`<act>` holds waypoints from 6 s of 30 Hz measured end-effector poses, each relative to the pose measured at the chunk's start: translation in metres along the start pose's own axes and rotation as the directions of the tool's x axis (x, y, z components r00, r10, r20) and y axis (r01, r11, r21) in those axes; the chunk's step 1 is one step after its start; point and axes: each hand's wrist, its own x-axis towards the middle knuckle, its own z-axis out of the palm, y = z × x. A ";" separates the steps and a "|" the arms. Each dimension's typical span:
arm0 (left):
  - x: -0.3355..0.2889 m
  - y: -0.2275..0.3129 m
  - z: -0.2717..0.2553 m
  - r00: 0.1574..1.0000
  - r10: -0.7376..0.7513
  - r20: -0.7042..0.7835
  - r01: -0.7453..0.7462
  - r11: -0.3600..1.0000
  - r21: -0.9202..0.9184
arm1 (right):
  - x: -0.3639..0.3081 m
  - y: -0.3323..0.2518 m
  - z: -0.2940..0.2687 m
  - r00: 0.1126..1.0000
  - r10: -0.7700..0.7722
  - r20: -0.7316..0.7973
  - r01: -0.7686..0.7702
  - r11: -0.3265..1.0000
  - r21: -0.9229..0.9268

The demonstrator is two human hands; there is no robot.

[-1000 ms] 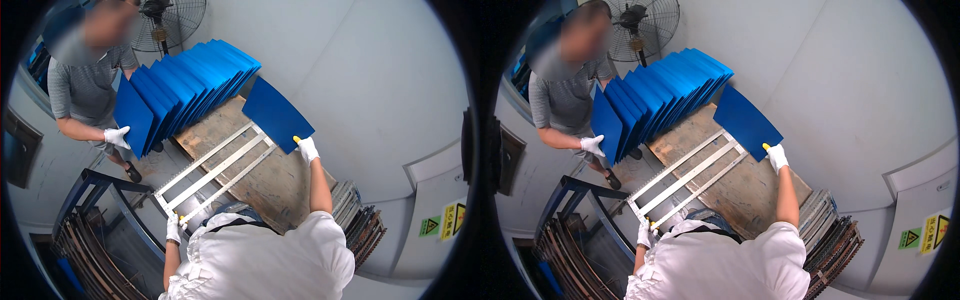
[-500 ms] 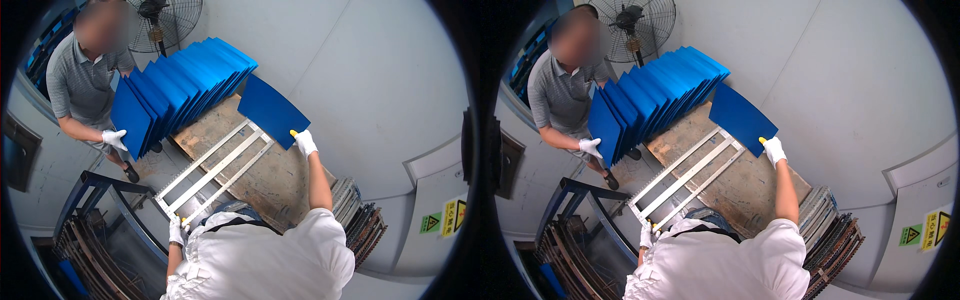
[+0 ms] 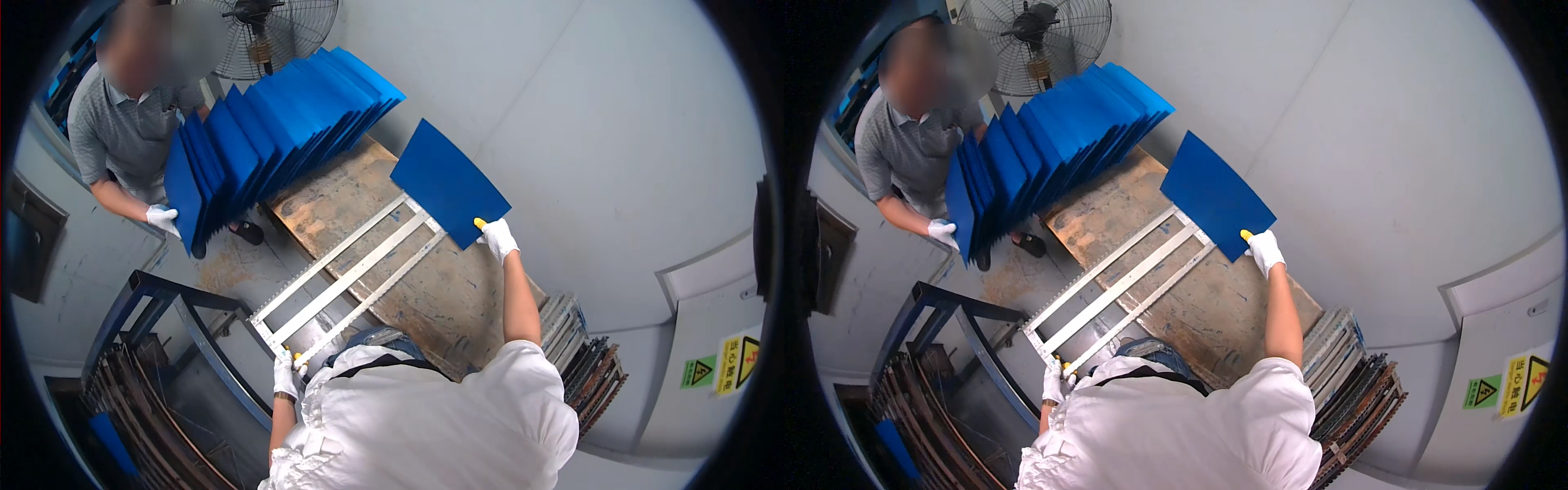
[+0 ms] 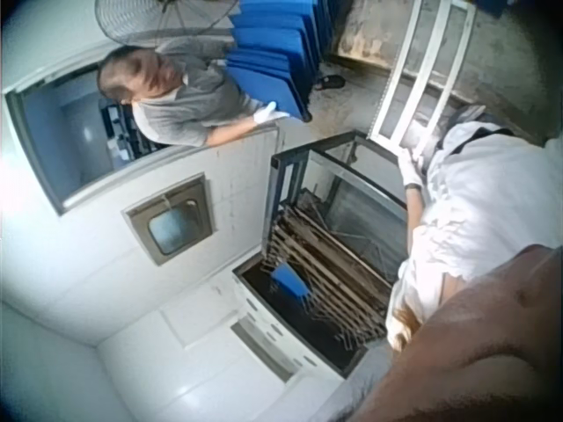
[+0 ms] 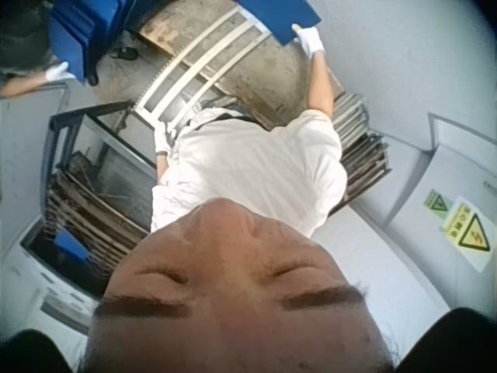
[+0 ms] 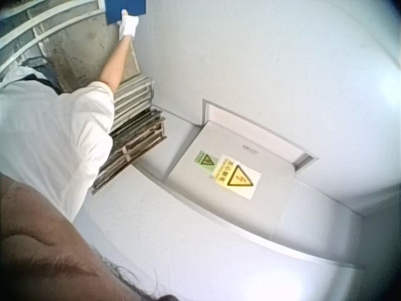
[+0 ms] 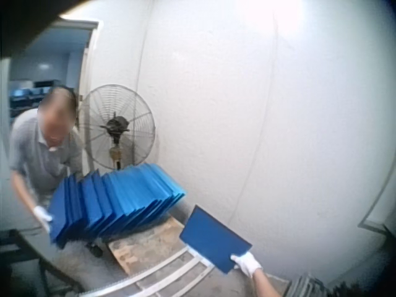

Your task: The person repeatedly picks up blue rectangular sheets from a stack on a wooden pallet and places them onto a metal rack. A coworker assists by also placing sheets onto the rack. The task involves continuous pick-and-place motions to fill the rack with the blue sheets.

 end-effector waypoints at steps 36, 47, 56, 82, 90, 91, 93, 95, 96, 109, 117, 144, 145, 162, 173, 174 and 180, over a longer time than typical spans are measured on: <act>-0.080 -0.037 -0.145 0.992 0.055 -0.116 -0.087 0.953 -0.291 | -0.137 0.082 0.246 0.967 -0.253 0.026 0.244 0.892 -0.382; -0.049 -0.026 -0.160 0.961 0.069 -0.267 -0.159 0.931 -0.329 | -0.060 0.013 0.346 0.989 -0.146 0.014 0.147 0.987 -0.059; -0.017 0.048 -0.082 0.938 0.056 -0.342 -0.188 0.911 -0.368 | 0.011 -0.048 0.436 0.998 -0.049 0.034 0.046 0.996 0.079; -0.128 0.096 -0.109 0.718 0.090 -0.690 -0.536 0.704 -0.466 | -0.298 -0.161 0.542 -0.235 0.306 0.923 -0.026 0.947 -0.321; -0.214 0.082 -0.150 0.672 0.124 -0.730 -0.654 0.562 -0.507 | -0.575 -0.218 0.612 -0.648 0.032 0.761 -0.288 0.914 -0.284; -0.223 0.079 -0.154 0.661 0.122 -0.740 -0.667 0.547 -0.505 | -0.601 -0.222 0.626 -0.638 0.020 0.770 -0.393 0.851 -0.348; -0.233 0.067 -0.162 0.640 0.106 -0.761 -0.693 0.507 -0.513 | -0.649 -0.229 0.647 -0.617 0.008 0.787 -0.529 0.736 -0.422; -0.238 0.052 -0.171 0.626 0.090 -0.774 -0.714 0.464 -0.524 | -0.690 -0.252 0.644 -0.565 0.041 0.824 -0.541 0.736 -0.407; -0.235 0.050 -0.174 0.633 0.064 -0.772 -0.703 0.466 -0.537 | -0.700 -0.256 0.645 -0.558 0.027 0.829 -0.539 0.748 -0.387; -0.263 0.242 -0.153 0.684 0.495 -0.536 -0.723 0.367 -0.585 | -0.480 -0.329 0.562 -0.548 -0.519 0.657 0.424 0.504 0.752; -0.141 0.290 -0.127 0.413 0.889 -0.196 -0.602 0.429 0.673 | -0.299 -0.306 0.457 -0.515 -0.615 0.596 0.714 0.077 0.696; -0.022 0.199 0.049 0.991 0.109 -0.082 -0.135 0.869 -0.475 | 0.131 -0.219 0.247 0.964 -0.266 -0.005 0.265 0.957 0.118; -0.024 0.195 0.046 0.990 0.110 -0.088 -0.139 0.867 -0.479 | 0.131 -0.220 0.246 0.986 -0.164 0.021 0.160 0.977 0.141; -0.022 0.166 0.052 0.994 0.064 -0.089 -0.096 0.896 -0.434 | 0.166 -0.166 0.208 0.977 0.156 0.145 -0.116 0.960 -0.255; -0.028 0.150 0.014 0.991 0.121 -0.056 -0.132 0.851 -0.509 | 0.088 -0.107 0.261 0.448 0.297 0.843 -0.555 0.832 0.002; -0.029 0.152 0.009 0.993 0.109 -0.044 -0.115 0.849 -0.515 | 0.071 -0.098 0.270 0.222 0.193 0.956 -0.704 0.709 0.020; -0.065 0.138 -0.046 0.983 0.158 -0.093 -0.183 0.859 -0.479 | -0.123 -0.115 0.389 0.129 0.308 0.943 -0.375 0.895 -0.241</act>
